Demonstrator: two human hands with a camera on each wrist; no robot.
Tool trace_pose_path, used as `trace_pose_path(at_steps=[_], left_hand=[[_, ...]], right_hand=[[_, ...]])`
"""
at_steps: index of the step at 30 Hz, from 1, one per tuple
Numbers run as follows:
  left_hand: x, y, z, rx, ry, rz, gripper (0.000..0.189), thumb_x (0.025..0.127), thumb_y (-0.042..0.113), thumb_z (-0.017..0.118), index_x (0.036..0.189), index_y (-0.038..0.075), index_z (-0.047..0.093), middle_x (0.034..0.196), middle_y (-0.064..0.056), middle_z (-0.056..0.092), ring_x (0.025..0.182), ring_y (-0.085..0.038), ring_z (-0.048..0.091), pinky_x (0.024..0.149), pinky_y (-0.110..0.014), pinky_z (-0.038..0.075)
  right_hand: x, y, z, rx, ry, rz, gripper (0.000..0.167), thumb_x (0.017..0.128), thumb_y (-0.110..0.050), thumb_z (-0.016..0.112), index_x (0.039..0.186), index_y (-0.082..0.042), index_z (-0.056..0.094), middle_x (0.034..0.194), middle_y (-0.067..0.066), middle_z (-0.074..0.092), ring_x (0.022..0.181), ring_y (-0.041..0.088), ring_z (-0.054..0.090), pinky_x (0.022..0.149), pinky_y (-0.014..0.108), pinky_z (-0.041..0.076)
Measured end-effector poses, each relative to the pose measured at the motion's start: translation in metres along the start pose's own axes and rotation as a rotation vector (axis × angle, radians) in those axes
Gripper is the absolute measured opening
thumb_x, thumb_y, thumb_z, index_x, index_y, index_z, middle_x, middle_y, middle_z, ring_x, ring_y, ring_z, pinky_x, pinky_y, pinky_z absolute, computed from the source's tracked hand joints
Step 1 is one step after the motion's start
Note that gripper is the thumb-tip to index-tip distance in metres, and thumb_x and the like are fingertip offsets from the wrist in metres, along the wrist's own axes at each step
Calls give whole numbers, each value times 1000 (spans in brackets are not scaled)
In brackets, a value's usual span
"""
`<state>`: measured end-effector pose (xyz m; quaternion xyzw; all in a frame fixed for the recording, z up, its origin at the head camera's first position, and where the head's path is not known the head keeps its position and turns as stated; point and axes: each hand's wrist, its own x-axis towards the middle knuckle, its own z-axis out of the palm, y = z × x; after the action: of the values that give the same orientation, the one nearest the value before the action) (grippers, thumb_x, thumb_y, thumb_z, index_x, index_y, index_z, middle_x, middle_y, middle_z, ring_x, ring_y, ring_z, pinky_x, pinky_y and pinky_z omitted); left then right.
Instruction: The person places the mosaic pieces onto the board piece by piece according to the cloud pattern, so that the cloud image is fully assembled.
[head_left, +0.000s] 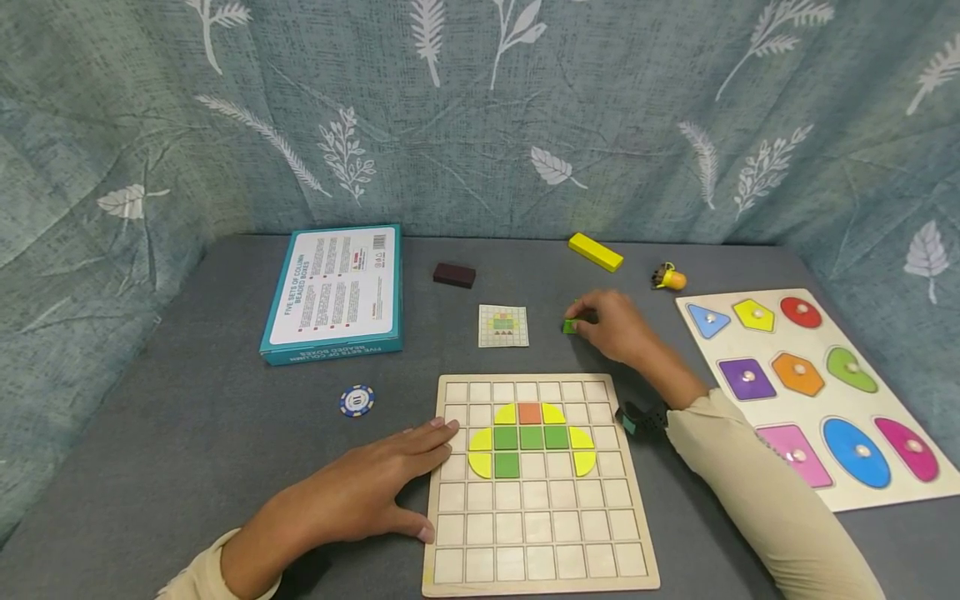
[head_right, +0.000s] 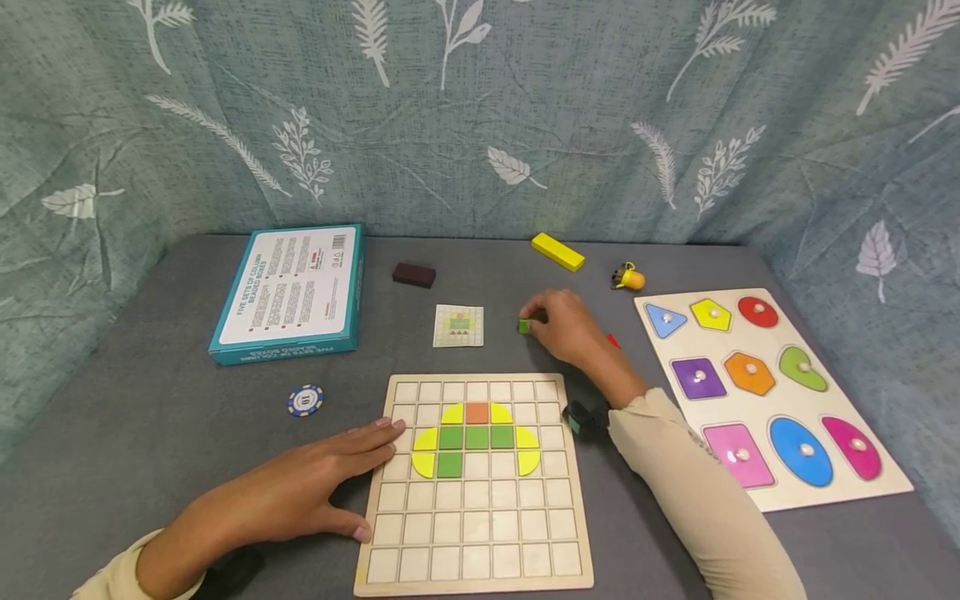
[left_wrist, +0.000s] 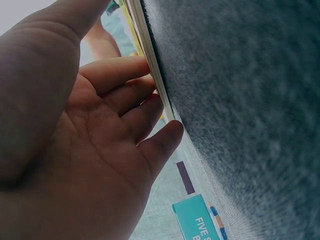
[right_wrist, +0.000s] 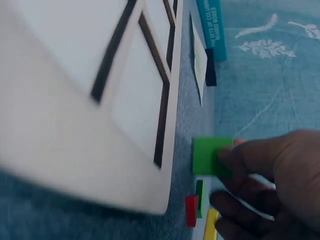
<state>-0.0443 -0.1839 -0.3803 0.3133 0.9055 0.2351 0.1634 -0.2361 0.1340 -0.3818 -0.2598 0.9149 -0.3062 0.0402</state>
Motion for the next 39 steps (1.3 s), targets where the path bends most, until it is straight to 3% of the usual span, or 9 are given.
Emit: trace_pose_path(at_steps=[6, 20, 27, 33, 39], left_hand=[[0, 0, 0, -8, -4, -3, 91, 75, 52, 77, 146, 6, 44, 158, -2, 27, 144, -24, 23, 106, -50, 34], [0, 0, 0, -16, -18, -24, 92, 74, 52, 77, 147, 7, 43, 158, -1, 26, 144, -22, 23, 106, -48, 34], [0, 0, 0, -21, -13, -16, 92, 76, 55, 74, 147, 7, 43, 158, -1, 26, 144, -23, 23, 105, -49, 35], [-1, -1, 0, -20, -14, -13, 91, 76, 54, 74, 147, 7, 43, 158, -1, 25, 144, -23, 22, 105, -49, 35], [-1, -1, 0, -22, -15, -14, 91, 77, 55, 74, 147, 7, 43, 158, -1, 25, 144, -23, 23, 105, -48, 36]], right_hand=[[-3, 2, 0, 23, -47, -37, 16, 94, 1, 61, 107, 3, 70, 103, 15, 66, 88, 25, 63, 75, 39, 52], [-13, -8, -5, 15, -84, -176, 20, 92, 4, 60, 110, 4, 70, 99, 11, 66, 84, 20, 61, 70, 36, 50], [-20, -16, -5, 47, -112, -201, 21, 92, 5, 59, 110, 4, 70, 100, 10, 65, 85, 21, 60, 73, 37, 50], [-25, -21, -10, 153, -71, -217, 21, 92, 7, 59, 110, 6, 69, 96, 8, 65, 86, 21, 62, 76, 38, 52], [-32, -30, -13, 163, -81, -245, 21, 91, 5, 61, 110, 4, 70, 98, 6, 66, 87, 19, 62, 77, 37, 52]])
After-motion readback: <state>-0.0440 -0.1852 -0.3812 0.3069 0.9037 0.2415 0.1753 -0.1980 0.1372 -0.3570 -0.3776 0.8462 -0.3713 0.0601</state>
